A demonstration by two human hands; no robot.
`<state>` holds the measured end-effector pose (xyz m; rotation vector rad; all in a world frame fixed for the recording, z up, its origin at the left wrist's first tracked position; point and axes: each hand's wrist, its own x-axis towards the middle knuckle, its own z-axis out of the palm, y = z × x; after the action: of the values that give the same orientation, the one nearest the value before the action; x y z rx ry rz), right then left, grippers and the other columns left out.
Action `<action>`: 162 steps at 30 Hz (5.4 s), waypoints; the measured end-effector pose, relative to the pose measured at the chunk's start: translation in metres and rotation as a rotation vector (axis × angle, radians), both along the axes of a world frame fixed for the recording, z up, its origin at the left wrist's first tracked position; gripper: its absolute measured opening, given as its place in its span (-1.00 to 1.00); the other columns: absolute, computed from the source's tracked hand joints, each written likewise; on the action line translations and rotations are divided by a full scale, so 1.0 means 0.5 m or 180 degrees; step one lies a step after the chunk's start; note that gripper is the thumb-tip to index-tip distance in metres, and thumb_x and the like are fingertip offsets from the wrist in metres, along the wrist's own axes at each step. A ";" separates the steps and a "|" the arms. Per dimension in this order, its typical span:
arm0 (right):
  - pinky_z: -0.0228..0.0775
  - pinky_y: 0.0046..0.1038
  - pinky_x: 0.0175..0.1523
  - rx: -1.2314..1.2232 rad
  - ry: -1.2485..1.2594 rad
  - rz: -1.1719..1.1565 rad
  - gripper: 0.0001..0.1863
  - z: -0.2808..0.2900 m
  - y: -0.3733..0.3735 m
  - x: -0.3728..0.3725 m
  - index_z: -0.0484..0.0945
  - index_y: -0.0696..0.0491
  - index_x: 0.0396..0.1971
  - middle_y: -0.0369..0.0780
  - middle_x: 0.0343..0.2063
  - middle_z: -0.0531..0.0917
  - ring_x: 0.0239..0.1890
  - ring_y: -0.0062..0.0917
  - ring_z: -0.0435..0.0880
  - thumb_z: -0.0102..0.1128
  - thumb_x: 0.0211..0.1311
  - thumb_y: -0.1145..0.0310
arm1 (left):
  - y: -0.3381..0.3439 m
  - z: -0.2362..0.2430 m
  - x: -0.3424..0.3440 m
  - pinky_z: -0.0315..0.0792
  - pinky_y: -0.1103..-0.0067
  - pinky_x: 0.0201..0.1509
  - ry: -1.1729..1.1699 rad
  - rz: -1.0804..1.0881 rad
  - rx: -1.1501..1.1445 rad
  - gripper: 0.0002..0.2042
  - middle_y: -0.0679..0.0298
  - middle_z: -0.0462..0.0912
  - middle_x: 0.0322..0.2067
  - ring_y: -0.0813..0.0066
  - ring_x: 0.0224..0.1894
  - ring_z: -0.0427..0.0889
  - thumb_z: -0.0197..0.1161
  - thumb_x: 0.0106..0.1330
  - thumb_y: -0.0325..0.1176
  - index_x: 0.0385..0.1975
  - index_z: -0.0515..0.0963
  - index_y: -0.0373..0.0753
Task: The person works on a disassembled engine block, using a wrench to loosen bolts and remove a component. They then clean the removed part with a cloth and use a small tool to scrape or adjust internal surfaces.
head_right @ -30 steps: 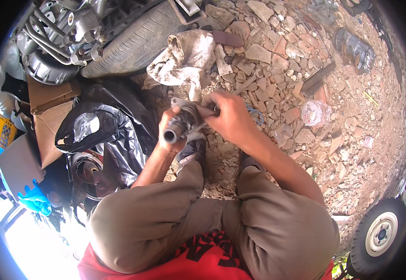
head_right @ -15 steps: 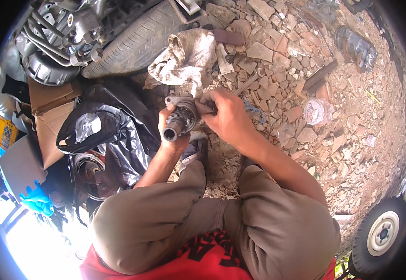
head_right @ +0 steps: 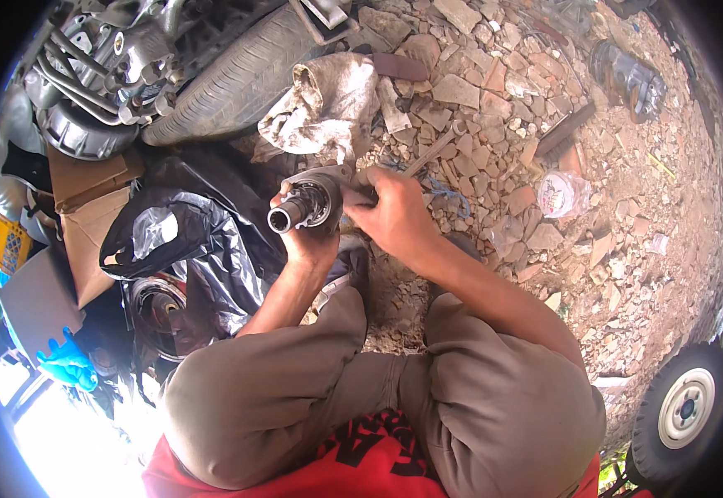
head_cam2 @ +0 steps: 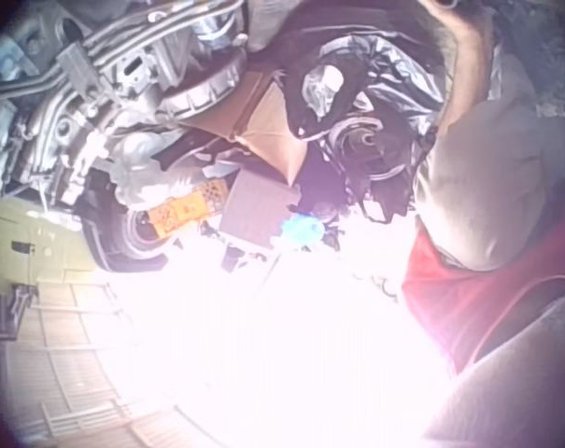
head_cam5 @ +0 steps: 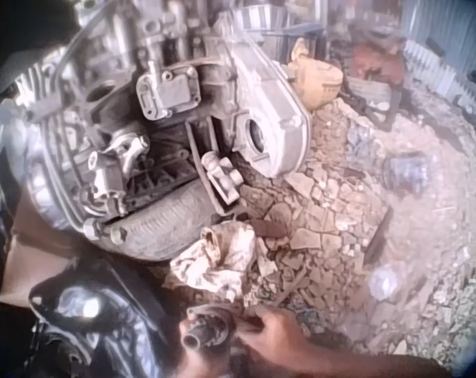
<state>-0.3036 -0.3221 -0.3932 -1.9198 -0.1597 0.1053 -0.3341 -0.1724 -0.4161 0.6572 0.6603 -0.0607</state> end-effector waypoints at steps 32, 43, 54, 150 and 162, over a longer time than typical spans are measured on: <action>0.52 -0.34 -0.34 0.0108 0.0494 -0.0066 -0.76 -0.022 -0.016 0.008 0.57 0.26 -0.43 0.03 -0.52 0.69 -0.47 -0.20 0.74 0.43 0.09 0.40 | 0.007 -0.023 -0.013 0.51 0.42 0.13 0.0071 -0.0560 -0.0061 -0.53 0.16 0.67 -0.11 0.28 -0.08 0.67 0.07 0.32 0.01 -0.02 0.52 -0.28; 0.44 -0.50 -0.43 -0.0170 0.0111 0.0075 -0.80 -0.039 -0.037 0.046 0.58 0.19 -0.44 -0.20 -0.58 0.66 -0.56 -0.64 0.55 0.41 0.18 0.39 | -0.009 -0.001 -0.011 0.61 0.41 -0.16 0.0423 -0.0547 0.0231 -0.59 0.16 0.67 -0.25 0.34 -0.23 0.68 0.22 0.25 -0.09 -0.11 0.55 -0.33; 0.48 -0.59 -0.41 0.0871 0.1101 -0.0552 -0.71 0.020 -0.081 0.073 0.62 0.19 -0.25 -0.31 -0.47 0.64 -0.45 -0.71 0.60 0.37 0.30 0.23 | 0.007 -0.002 -0.003 0.58 0.33 0.06 0.0266 -0.0076 -0.0428 -0.63 0.28 0.67 -0.12 0.34 -0.08 0.67 0.18 0.28 0.07 -0.08 0.52 -0.03; 0.46 -0.27 -0.20 0.0020 0.0021 0.0788 -0.81 0.038 -0.075 0.031 0.54 0.19 -0.33 -0.05 -0.37 0.62 -0.30 -0.12 0.65 0.36 0.08 0.49 | 0.020 0.046 -0.005 0.59 0.52 -0.20 -0.0224 -0.1797 0.0752 -0.55 0.10 0.67 -0.25 0.41 -0.32 0.68 0.26 0.25 -0.17 -0.06 0.54 -0.49; 0.46 -0.28 -0.23 0.0111 -0.0150 0.1178 -0.84 0.048 -0.084 0.026 0.55 0.18 -0.36 -0.11 -0.40 0.60 -0.33 -0.17 0.63 0.35 0.09 0.49 | 0.042 0.068 -0.012 0.50 0.56 -0.15 -0.0397 -0.2613 0.1305 -0.58 0.19 0.67 -0.29 0.53 -0.28 0.61 0.37 0.18 -0.22 -0.13 0.57 -0.48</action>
<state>-0.2907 -0.3641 -0.3689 -1.8405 -0.5446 0.3024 -0.3400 -0.1512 -0.3821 1.2876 0.2439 -0.6520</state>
